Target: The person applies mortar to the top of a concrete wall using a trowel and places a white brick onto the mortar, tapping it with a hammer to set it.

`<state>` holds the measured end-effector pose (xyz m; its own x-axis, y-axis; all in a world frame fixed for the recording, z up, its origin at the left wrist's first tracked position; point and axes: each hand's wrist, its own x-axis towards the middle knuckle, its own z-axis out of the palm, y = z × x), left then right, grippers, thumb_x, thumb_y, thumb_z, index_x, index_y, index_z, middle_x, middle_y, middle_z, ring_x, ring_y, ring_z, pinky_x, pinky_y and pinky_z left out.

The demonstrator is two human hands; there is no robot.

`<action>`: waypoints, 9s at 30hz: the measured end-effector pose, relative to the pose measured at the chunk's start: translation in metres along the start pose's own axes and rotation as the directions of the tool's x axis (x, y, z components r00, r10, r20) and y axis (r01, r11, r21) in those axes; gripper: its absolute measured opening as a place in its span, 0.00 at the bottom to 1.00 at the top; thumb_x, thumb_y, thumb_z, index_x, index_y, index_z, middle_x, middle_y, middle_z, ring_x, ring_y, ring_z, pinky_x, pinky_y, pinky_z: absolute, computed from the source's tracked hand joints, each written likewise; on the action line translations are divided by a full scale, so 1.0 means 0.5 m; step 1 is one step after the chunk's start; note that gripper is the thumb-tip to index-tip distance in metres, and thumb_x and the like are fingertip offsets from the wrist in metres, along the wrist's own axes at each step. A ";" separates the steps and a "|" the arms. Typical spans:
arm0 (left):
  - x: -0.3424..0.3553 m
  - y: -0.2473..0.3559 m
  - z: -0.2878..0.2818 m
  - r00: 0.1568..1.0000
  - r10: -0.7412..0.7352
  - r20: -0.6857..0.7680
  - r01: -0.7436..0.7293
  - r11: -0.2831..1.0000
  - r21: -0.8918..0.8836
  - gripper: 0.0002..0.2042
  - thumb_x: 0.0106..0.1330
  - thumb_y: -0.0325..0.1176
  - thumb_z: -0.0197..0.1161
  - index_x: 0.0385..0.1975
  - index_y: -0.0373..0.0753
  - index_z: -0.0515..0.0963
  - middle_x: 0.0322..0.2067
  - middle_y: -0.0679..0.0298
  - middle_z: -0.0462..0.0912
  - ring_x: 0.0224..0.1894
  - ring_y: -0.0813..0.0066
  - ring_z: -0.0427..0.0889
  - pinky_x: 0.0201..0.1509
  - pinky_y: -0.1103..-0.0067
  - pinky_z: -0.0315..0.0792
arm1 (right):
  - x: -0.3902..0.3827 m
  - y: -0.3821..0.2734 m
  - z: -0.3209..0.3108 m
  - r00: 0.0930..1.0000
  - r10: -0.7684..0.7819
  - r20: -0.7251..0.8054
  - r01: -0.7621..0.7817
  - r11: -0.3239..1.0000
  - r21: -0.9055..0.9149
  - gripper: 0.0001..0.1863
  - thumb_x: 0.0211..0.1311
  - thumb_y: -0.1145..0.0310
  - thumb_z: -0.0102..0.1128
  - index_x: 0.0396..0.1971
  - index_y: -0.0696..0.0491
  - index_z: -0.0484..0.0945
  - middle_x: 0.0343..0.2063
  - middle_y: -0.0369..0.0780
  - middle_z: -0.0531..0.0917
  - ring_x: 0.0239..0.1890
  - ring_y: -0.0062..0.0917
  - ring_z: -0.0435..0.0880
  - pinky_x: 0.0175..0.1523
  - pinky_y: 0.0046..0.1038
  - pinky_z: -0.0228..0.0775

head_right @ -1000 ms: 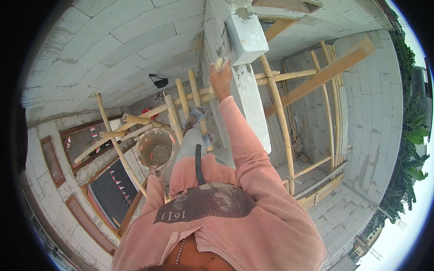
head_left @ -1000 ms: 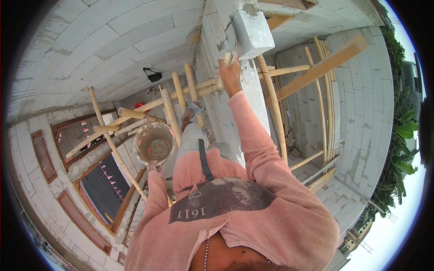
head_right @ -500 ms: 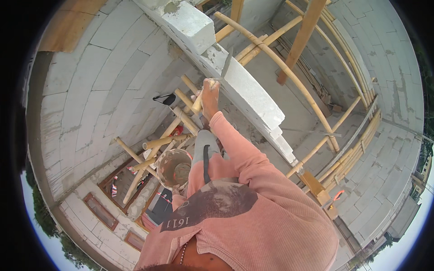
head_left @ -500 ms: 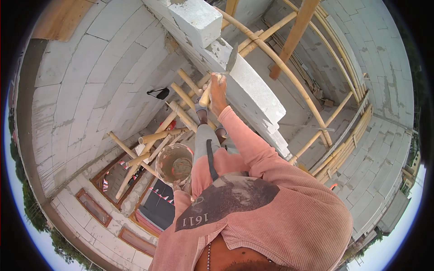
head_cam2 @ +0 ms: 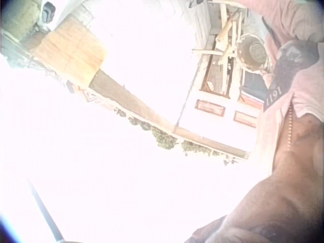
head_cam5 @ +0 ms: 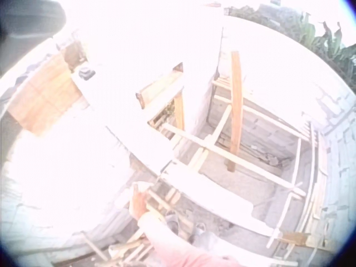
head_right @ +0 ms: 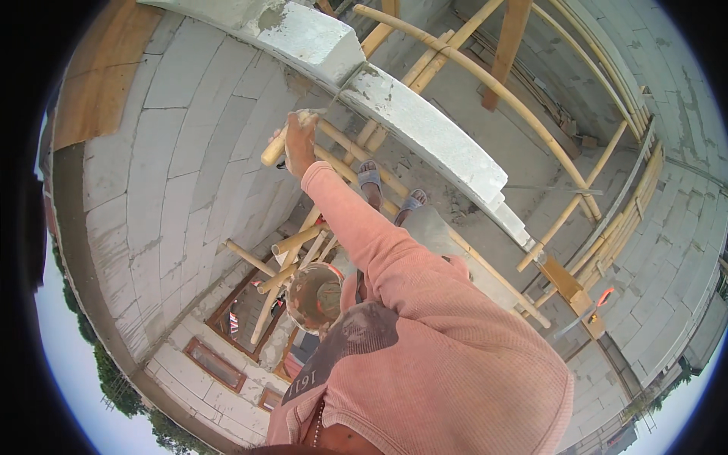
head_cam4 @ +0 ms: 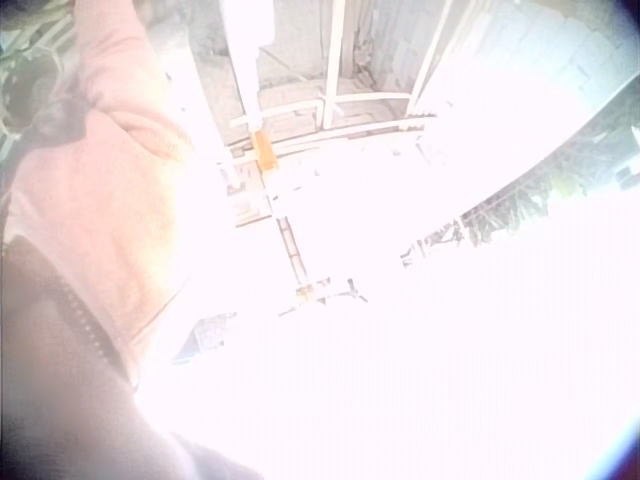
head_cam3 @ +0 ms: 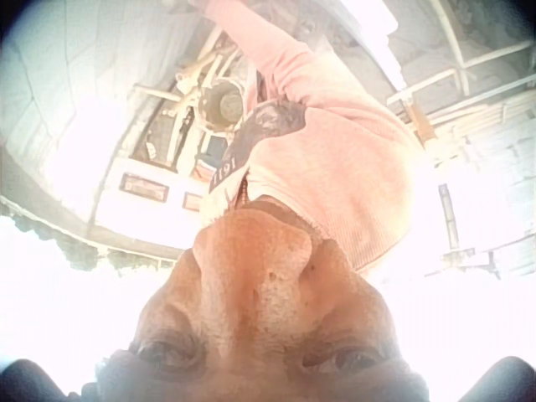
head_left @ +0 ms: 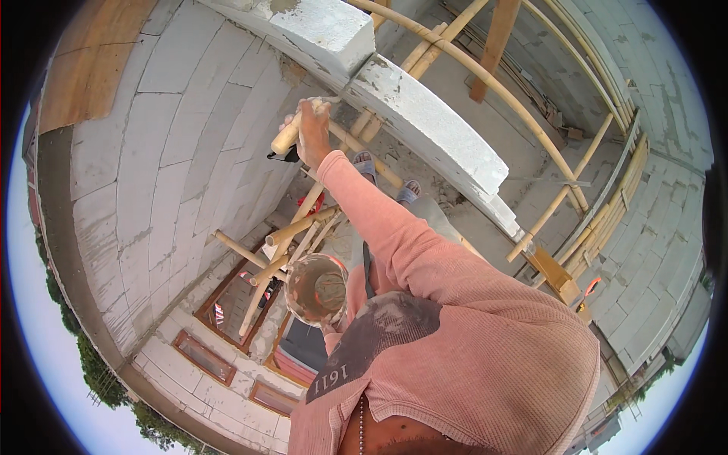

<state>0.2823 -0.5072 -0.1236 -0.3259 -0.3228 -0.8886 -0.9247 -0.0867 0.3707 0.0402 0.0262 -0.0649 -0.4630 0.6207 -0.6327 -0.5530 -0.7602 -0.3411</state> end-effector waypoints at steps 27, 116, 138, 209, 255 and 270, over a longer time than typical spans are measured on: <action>0.071 -0.276 0.093 0.999 -0.045 0.012 0.045 0.870 -0.491 0.16 0.58 0.29 0.60 0.48 0.36 0.75 0.41 0.56 0.82 0.40 0.56 0.84 0.40 0.63 0.83 | -0.173 -0.273 -0.293 0.938 0.313 0.149 0.019 0.382 -0.924 0.11 0.67 0.67 0.60 0.41 0.52 0.68 0.29 0.35 0.71 0.22 0.21 0.75 0.25 0.28 0.72; 0.103 0.361 0.621 0.946 0.220 0.237 -0.122 0.922 -0.369 0.32 0.61 0.26 0.62 0.66 0.44 0.60 0.52 0.59 0.76 0.43 0.63 0.84 0.36 0.66 0.85 | -0.152 -0.273 0.326 0.921 0.385 0.061 -0.349 0.884 -0.311 0.07 0.70 0.70 0.57 0.40 0.56 0.70 0.33 0.42 0.77 0.21 0.19 0.75 0.24 0.20 0.75; 0.113 0.340 0.541 0.973 0.160 0.166 -0.095 0.934 -0.344 0.33 0.59 0.24 0.62 0.66 0.44 0.59 0.50 0.56 0.76 0.43 0.58 0.83 0.39 0.59 0.85 | -0.093 -0.176 0.168 0.990 0.115 0.076 -0.015 0.634 -0.773 0.12 0.71 0.62 0.56 0.45 0.54 0.72 0.31 0.36 0.75 0.17 0.18 0.74 0.17 0.21 0.67; -0.453 0.633 0.577 0.543 0.723 0.427 -0.741 0.652 -0.162 0.19 0.62 0.33 0.61 0.52 0.35 0.69 0.40 0.59 0.79 0.34 0.68 0.85 0.31 0.74 0.85 | -0.424 -0.533 -0.061 0.750 0.369 0.549 0.337 0.501 -0.797 0.33 0.58 0.62 0.74 0.61 0.59 0.72 0.37 0.35 0.81 0.26 0.15 0.76 0.30 0.21 0.71; -0.383 0.750 0.905 0.624 0.602 0.498 -0.751 0.638 0.170 0.26 0.65 0.37 0.60 0.64 0.39 0.66 0.59 0.59 0.75 0.61 0.60 0.76 0.64 0.61 0.72 | 0.398 -0.657 -0.249 0.877 0.054 0.477 0.475 -0.238 -0.847 0.28 0.51 0.64 0.63 0.56 0.53 0.79 0.57 0.47 0.80 0.60 0.41 0.76 0.69 0.38 0.64; -0.351 0.768 0.867 0.587 0.629 0.510 -0.777 0.616 0.134 0.20 0.70 0.45 0.61 0.52 0.37 0.72 0.57 0.54 0.75 0.59 0.54 0.77 0.57 0.54 0.80 | 0.361 -0.691 -0.146 0.900 0.164 0.403 0.403 0.036 -0.914 0.30 0.50 0.66 0.65 0.58 0.52 0.79 0.57 0.45 0.80 0.65 0.41 0.71 0.72 0.40 0.57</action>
<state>-0.1009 -0.0754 0.0575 -0.8733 0.2364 -0.4259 -0.3426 0.3236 0.8820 0.1984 0.3869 -0.1117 -0.7868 0.5116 -0.3453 0.4270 0.0473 -0.9030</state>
